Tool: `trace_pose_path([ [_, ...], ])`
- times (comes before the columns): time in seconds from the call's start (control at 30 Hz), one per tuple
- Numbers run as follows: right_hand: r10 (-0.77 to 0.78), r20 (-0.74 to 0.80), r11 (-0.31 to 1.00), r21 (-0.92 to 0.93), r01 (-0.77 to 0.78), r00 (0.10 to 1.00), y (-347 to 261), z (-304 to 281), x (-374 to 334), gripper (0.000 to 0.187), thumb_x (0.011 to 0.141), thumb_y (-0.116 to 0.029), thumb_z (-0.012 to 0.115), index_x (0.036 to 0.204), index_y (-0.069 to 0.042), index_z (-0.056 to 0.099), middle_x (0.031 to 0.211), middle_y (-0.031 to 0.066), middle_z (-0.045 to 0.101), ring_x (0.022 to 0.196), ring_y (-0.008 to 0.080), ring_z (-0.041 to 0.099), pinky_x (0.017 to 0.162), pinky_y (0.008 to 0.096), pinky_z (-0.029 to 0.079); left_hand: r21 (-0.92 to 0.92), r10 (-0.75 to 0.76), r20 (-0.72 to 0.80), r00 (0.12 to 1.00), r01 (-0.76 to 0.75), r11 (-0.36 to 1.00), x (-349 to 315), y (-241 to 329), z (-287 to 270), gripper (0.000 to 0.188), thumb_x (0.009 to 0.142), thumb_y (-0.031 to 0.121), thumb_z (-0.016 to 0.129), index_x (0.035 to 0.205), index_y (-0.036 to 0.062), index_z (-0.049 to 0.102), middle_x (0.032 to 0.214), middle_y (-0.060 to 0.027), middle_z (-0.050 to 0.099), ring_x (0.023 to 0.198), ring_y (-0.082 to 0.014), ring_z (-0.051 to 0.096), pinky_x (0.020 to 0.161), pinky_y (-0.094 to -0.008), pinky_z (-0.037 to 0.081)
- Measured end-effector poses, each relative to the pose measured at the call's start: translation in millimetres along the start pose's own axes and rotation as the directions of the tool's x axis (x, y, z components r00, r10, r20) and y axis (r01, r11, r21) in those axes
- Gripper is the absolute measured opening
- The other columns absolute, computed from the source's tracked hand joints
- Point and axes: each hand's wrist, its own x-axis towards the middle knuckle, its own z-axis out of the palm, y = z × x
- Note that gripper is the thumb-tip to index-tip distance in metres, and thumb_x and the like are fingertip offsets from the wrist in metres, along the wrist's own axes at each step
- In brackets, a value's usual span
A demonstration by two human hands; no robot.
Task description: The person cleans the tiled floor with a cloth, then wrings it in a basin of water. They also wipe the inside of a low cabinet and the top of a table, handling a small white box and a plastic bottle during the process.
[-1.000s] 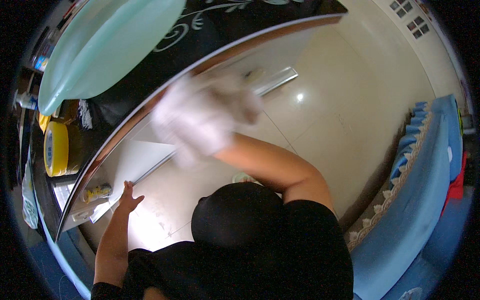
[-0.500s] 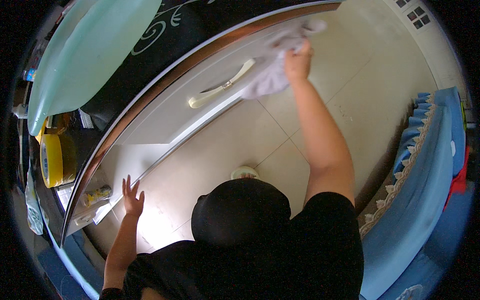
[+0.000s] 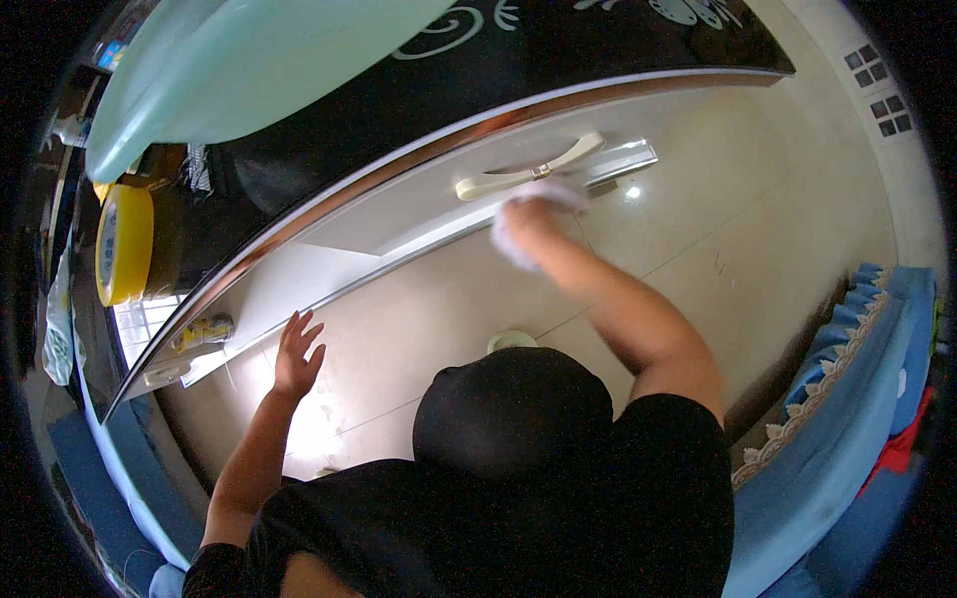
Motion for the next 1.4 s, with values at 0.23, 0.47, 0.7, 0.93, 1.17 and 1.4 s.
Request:
trace_pose_path([
  [0.23, -0.328, 0.391, 0.944, 0.099, 0.316, 0.860, -49.1, 120.3, -68.4, 0.045, 0.083, -0.035, 0.048, 0.105, 0.003, 0.059, 0.097, 0.0224, 0.063, 0.089, 0.0342, 0.062, 0.083, 0.0414, 0.047, -0.093, 0.160, -0.024, 0.987, -0.162, 0.982, 8.4, 16.0, -15.9, 0.036, 0.077, 0.011, 0.065, 0.112, 0.0090, 0.059, 0.129, -0.0116, 0.049, 0.124, -0.0338, 0.040, 0.101, -0.0408, 0.038],
  [0.47, -0.472, 0.472, 0.777, 0.622, 0.098, 0.745, -52.7, 27.4, -114.3, 0.038, 0.087, -0.024, 0.039, 0.113, -0.001, 0.054, 0.112, 0.0165, 0.058, 0.098, 0.0247, 0.058, 0.084, 0.0379, 0.049, 0.184, 0.467, -0.323, 0.823, -0.430, 0.884, -51.2, -4.2, -134.0, 0.038, 0.065, 0.000, 0.065, 0.103, 0.0051, 0.061, 0.113, -0.0132, 0.058, 0.107, -0.0299, 0.055, 0.087, -0.0397, 0.047],
  [0.7, -0.278, -0.440, 0.153, 0.857, 0.491, 0.854, -62.0, -72.1, -173.4, 0.058, 0.090, -0.047, 0.036, 0.125, -0.002, 0.042, 0.116, 0.0130, 0.055, 0.107, 0.0265, 0.055, 0.091, 0.0419, 0.046, 0.505, 0.449, -0.824, 0.344, 0.091, 0.858, -94.1, -82.2, -214.9, 0.051, 0.067, 0.005, 0.060, 0.117, 0.0083, 0.050, 0.122, -0.0188, 0.048, 0.118, -0.0338, 0.044, 0.098, -0.0475, 0.034],
  [0.93, 0.207, -0.676, 0.415, 0.715, 0.563, 0.707, -164.8, -87.0, -167.3, 0.080, 0.079, -0.053, 0.057, 0.138, -0.005, 0.031, 0.144, 0.0111, 0.026, 0.128, 0.0276, 0.032, 0.106, 0.0411, 0.025, 0.429, 0.347, -0.891, 0.292, 0.291, 0.855, -86.4, -141.0, -242.1, 0.042, 0.088, 0.039, 0.043, 0.111, 0.0078, 0.060, 0.123, -0.0156, 0.052, 0.121, -0.0309, 0.042, 0.102, -0.0435, 0.028],
  [1.17, 0.035, -0.728, 0.232, 0.673, 0.703, 0.685, -170.3, -86.5, -163.4, 0.052, 0.085, -0.039, 0.048, 0.125, -0.007, 0.049, 0.130, 0.0109, 0.047, 0.117, 0.0295, 0.045, 0.099, 0.0433, 0.036, 0.498, 0.417, -0.864, 0.281, 0.363, 0.788, -76.9, -155.6, -242.8, 0.067, 0.092, 0.056, 0.019, 0.090, 0.0098, 0.068, 0.106, -0.0133, 0.065, 0.112, -0.0311, 0.054, 0.098, -0.0427, 0.036],
  [1.4, 0.059, -0.700, 0.376, 0.676, 0.633, 0.712, -198.7, -85.7, -155.0, 0.049, 0.087, -0.036, 0.041, 0.126, -0.006, 0.046, 0.127, 0.0109, 0.048, 0.118, 0.0305, 0.044, 0.098, 0.0448, 0.037, 0.487, 0.409, -0.872, 0.267, 0.397, 0.778, -60.0, -158.1, -240.7, 0.073, 0.090, 0.060, 0.018, 0.093, 0.0078, 0.069, 0.109, -0.0160, 0.063, 0.115, -0.0325, 0.052, 0.101, -0.0475, 0.035],
])
